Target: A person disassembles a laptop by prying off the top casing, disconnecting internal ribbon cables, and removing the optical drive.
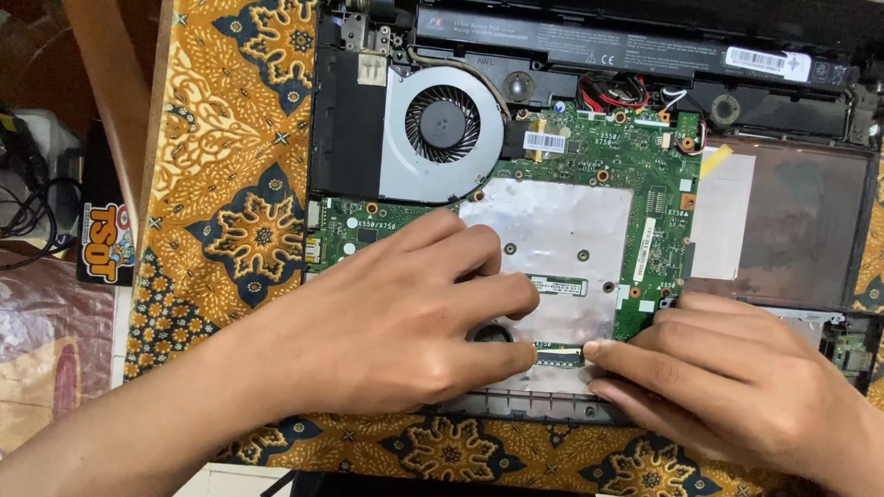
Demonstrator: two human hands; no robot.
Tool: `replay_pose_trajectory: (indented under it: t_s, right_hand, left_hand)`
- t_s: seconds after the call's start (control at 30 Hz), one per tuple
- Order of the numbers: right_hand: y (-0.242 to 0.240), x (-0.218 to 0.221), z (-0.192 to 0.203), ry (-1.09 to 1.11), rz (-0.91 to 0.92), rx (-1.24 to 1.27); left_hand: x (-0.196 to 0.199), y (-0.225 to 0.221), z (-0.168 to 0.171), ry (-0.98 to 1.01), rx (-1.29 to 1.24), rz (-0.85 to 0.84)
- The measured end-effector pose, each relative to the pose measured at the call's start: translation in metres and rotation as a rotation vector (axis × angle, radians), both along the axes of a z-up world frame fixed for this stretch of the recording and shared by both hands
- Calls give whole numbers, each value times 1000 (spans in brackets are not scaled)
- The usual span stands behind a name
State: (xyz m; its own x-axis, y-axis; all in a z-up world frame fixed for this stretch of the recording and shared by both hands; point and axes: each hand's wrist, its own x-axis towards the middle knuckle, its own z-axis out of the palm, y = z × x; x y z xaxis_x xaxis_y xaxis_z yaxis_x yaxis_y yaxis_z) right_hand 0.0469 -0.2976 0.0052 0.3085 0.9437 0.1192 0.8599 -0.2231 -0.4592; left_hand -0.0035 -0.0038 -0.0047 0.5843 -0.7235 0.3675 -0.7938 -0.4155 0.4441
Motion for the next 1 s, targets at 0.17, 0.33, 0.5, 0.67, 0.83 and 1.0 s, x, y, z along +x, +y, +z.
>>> replay_pose_trajectory:
  t_s: [0.17,0.33,0.5,0.67,0.83,1.0]
  right_hand:
    - [-4,2,-6,-7,16,26]
    - [-7,2,-7,-5,28,-6]
    - [-3,2,-6,2,31,18]
    - [0,3,-3,3,28,29]
    - [-1,3,-1,10,32,23]
    - [-2,4,4,17,48,64]
  left_hand:
    - [0,0,-1,0,2,-5]
    - [0,-1,-1,-7,-2,-2]
    - [0,-1,-2,-6,4,-4]
    - [1,-1,-1,-7,-11,-3]
    - [1,0,2,-11,-10,-8]
    - [1,1,3,-15,-7,-10]
